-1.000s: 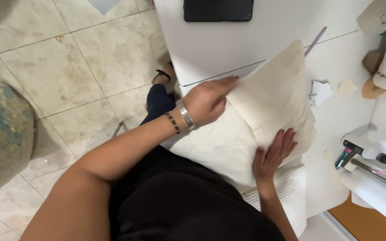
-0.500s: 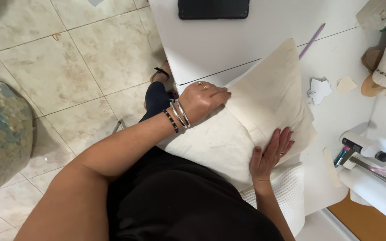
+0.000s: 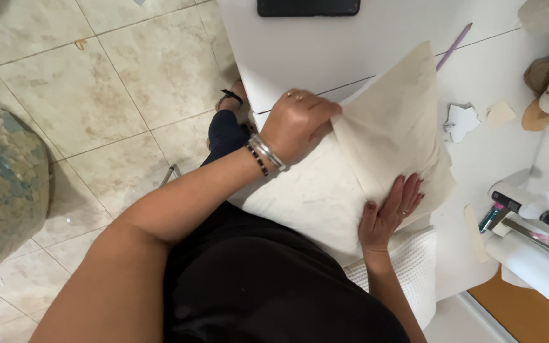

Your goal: Assembling and stuffing pillows using a glue gun and manual manipulation

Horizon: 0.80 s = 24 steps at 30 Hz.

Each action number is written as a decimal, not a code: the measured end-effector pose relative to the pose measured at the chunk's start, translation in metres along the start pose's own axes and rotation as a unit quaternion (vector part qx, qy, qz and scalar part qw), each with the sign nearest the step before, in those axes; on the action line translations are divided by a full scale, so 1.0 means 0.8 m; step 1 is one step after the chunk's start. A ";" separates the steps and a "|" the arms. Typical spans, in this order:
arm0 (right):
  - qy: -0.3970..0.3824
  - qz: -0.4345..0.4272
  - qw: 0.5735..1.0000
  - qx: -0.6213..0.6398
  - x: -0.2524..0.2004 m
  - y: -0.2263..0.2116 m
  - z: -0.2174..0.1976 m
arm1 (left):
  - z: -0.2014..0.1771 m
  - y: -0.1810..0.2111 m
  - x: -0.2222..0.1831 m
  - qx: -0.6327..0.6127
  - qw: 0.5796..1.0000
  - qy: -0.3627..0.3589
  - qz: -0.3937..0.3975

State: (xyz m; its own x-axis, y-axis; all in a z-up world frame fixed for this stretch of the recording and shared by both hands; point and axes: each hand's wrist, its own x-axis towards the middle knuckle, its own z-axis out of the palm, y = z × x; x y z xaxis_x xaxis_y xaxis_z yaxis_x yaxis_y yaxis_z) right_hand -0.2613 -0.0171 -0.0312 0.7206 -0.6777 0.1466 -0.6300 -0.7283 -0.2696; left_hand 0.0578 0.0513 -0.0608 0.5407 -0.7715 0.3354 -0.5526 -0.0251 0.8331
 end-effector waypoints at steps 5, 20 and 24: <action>-0.029 0.005 1.000 0.004 0.008 -0.005 -0.007 | 0.024 -0.030 0.020 -0.041 0.980 -0.143 -0.129; -0.069 0.057 0.995 0.037 0.026 -0.045 -0.026 | -0.006 -0.040 0.107 -0.060 0.870 -0.452 -0.189; -0.064 0.067 0.995 0.034 0.022 -0.043 -0.024 | -0.027 -0.017 0.099 -0.025 0.878 -0.448 -0.167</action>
State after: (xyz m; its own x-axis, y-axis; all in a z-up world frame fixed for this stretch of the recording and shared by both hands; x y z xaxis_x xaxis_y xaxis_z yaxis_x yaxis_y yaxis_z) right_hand -0.2325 -0.0063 -0.0010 0.6649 -0.7468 -0.0168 -0.7052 -0.6201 -0.3436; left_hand 0.1221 0.0045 -0.0362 -0.0605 -0.9171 -0.3940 -0.4177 -0.3352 0.8445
